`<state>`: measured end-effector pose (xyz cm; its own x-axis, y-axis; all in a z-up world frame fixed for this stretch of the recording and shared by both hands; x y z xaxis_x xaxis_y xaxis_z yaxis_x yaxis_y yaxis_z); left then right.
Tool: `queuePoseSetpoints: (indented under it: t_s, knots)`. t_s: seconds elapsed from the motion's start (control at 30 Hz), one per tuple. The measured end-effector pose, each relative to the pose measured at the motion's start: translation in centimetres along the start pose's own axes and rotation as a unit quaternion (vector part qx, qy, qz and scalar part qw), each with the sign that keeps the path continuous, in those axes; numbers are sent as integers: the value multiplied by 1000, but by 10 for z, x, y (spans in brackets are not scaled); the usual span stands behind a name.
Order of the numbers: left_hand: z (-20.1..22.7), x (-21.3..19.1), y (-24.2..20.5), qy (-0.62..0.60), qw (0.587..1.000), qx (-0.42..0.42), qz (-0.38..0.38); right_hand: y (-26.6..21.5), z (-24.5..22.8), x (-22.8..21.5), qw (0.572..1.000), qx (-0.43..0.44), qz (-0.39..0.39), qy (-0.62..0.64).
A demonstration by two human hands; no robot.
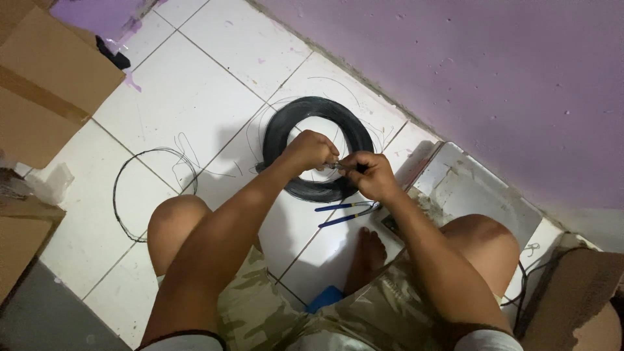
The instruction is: Securing a coil of black wire with thin metal ties and weighing it on a digital scale.
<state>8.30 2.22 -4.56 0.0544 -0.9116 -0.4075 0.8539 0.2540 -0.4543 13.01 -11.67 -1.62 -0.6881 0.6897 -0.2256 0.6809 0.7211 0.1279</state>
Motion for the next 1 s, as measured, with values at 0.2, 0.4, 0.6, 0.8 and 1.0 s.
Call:
queuePoseSetpoints:
  t_s: [0.2, 0.4, 0.6, 0.8, 1.0]
  knots:
    - [65, -15, -42, 79, 974, 209, 36, 0, 4, -15, 998, 25, 52, 15]
    - [33, 1, -52, 165, 822, 525, 143, 4, 4, -16, 999, -35, 38, -3]
    - [32, -1, -60, 159, 787, 543, 244, 6, 2, -11, 995, -67, 48, -54]
    - [39, 5, -63, 238, 761, 538, 276, -10, -31, 2, 930, -232, 89, -269]
    - [21, 15, -42, 310, 781, 445, 310, -20, -31, 16, 850, -293, 83, -430]
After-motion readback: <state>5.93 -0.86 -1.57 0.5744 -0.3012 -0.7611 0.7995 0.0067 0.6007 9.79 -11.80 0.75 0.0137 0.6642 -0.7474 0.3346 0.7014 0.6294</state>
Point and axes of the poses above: each hand's wrist, its own y-axis towards the middle knuckle, its own x-axis out of the palm, z = x × y, the point moved 9 cm from there along y, towards the middle knuckle, and after that the axes turned 2 degrees about x, right-handed, at the moved point
